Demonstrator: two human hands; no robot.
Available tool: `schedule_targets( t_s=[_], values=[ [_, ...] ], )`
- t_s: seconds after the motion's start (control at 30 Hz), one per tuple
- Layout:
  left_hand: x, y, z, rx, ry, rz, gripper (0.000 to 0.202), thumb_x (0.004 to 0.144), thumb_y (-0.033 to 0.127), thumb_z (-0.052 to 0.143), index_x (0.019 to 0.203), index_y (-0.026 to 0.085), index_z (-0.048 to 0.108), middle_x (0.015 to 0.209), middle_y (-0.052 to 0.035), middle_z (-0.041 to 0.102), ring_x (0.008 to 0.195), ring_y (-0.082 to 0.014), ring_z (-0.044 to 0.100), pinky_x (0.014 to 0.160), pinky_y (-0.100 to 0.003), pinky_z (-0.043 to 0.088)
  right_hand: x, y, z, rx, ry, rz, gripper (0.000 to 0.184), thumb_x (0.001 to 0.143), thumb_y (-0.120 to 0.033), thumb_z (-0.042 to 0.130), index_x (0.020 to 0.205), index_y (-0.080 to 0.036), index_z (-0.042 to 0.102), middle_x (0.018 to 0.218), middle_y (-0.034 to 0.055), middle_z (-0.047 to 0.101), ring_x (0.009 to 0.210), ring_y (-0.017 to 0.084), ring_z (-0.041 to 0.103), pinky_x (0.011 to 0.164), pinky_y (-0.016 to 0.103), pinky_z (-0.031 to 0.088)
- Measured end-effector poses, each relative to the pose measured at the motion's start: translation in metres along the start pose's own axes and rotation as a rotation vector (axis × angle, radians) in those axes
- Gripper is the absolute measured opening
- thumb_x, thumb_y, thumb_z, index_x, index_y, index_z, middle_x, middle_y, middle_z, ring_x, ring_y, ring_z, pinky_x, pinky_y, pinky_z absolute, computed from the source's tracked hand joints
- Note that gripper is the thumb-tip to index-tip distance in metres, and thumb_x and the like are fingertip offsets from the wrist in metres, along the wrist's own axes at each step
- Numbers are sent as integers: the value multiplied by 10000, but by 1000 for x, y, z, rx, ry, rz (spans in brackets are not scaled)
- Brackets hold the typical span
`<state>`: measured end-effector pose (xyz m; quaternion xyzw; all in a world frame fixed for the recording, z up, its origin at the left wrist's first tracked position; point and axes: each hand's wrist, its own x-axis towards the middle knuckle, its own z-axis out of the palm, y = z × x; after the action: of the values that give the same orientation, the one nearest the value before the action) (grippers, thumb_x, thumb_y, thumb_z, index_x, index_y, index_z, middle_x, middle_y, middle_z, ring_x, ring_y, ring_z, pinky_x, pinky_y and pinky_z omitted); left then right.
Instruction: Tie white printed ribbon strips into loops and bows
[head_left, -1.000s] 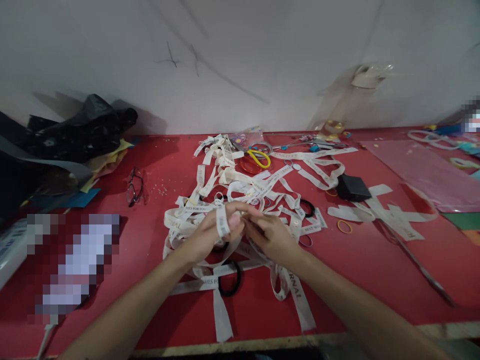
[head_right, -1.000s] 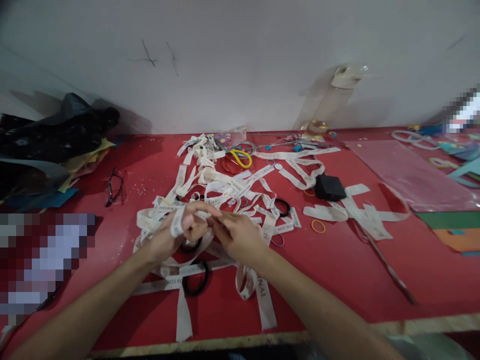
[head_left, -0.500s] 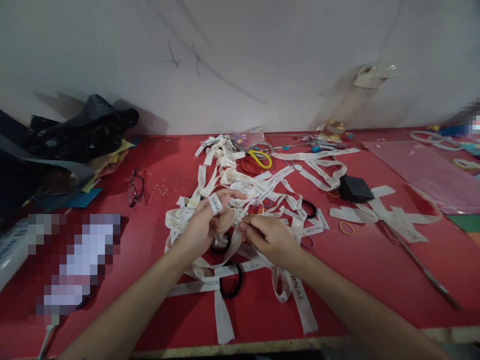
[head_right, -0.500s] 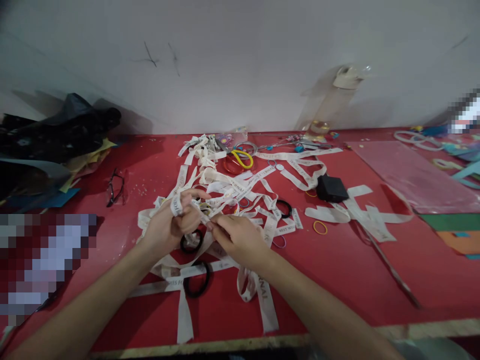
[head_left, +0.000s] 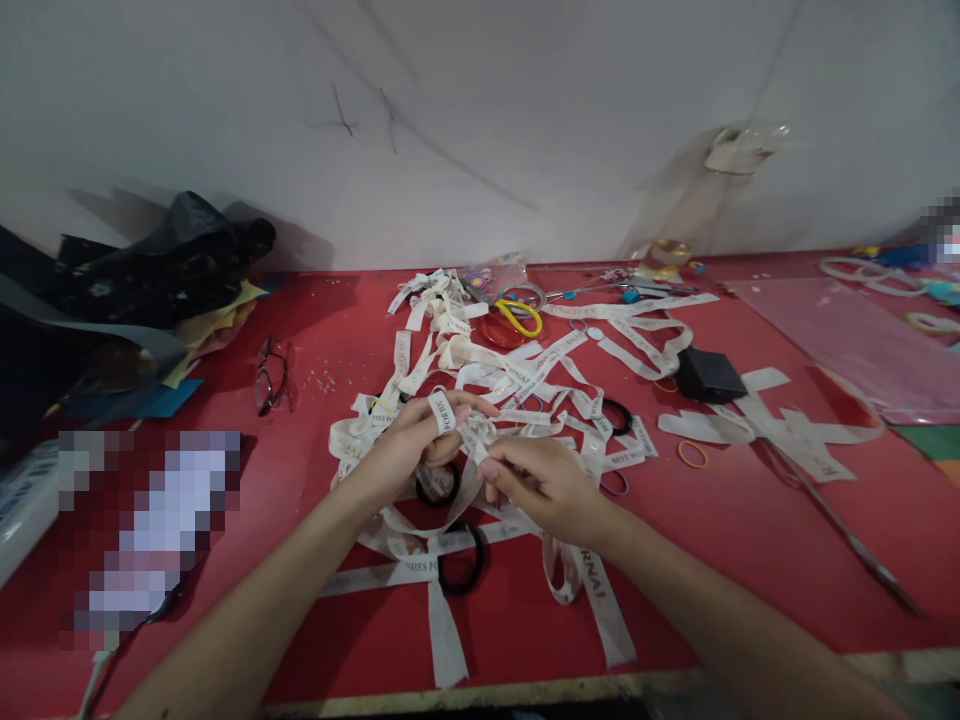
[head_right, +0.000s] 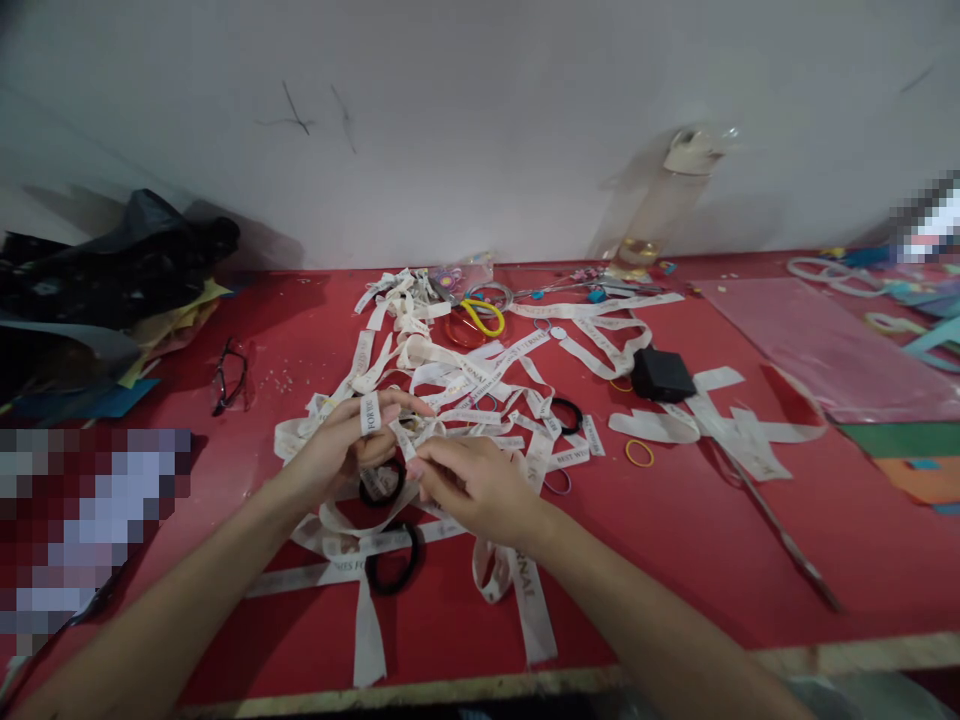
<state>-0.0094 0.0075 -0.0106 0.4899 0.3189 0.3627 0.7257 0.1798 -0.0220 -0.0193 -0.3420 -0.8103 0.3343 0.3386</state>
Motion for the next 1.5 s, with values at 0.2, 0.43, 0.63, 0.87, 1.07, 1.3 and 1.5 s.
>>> schedule_targets(
  t_s=[0.2,0.43,0.63,0.87,1.07,1.3,1.5],
  values=[
    [0,0,3,106,32,30,289,935,372,531,1038,128,644,478,110,212,420,-42,137,427,-203,107,-1,1,0,-11,14,-37,309,978,-244,451,707,-172,580,603,-21,624,549,77,538,602,194,383],
    [-3,4,7,199,83,18,390,924,467,506,1040,127,660,484,101,193,443,-62,144,443,-220,113,-2,3,1,-18,16,-59,271,969,-218,464,727,-175,576,617,-22,633,551,74,544,592,192,377],
    [-4,5,9,316,127,41,407,920,480,499,1049,135,673,531,83,213,485,-74,177,471,-221,148,-1,3,0,0,14,-55,270,962,-219,473,720,-174,582,599,-27,620,529,69,525,581,191,374],
    [-4,8,15,412,156,76,333,897,440,537,1004,173,705,686,7,542,639,-118,423,610,-224,343,-2,0,-1,72,24,-45,318,968,-274,477,691,-169,594,558,-25,600,523,76,515,580,197,383],
    [-3,7,14,425,175,62,284,887,396,558,1019,188,699,614,35,470,577,-106,369,590,-220,339,-2,0,-1,98,37,-43,336,965,-305,485,674,-171,587,550,-18,590,512,80,501,557,202,376],
    [-2,8,16,504,149,87,260,893,360,550,1007,180,699,673,26,522,623,-104,438,597,-209,354,-5,3,-1,138,37,-65,283,955,-298,517,757,-158,662,553,-19,590,524,79,519,555,199,381],
    [-1,7,14,487,126,90,269,895,368,547,987,169,701,722,13,584,680,-118,511,655,-219,401,-6,1,-2,181,39,-57,306,956,-323,515,782,-146,694,552,-6,598,523,84,526,548,201,395]
  ],
)
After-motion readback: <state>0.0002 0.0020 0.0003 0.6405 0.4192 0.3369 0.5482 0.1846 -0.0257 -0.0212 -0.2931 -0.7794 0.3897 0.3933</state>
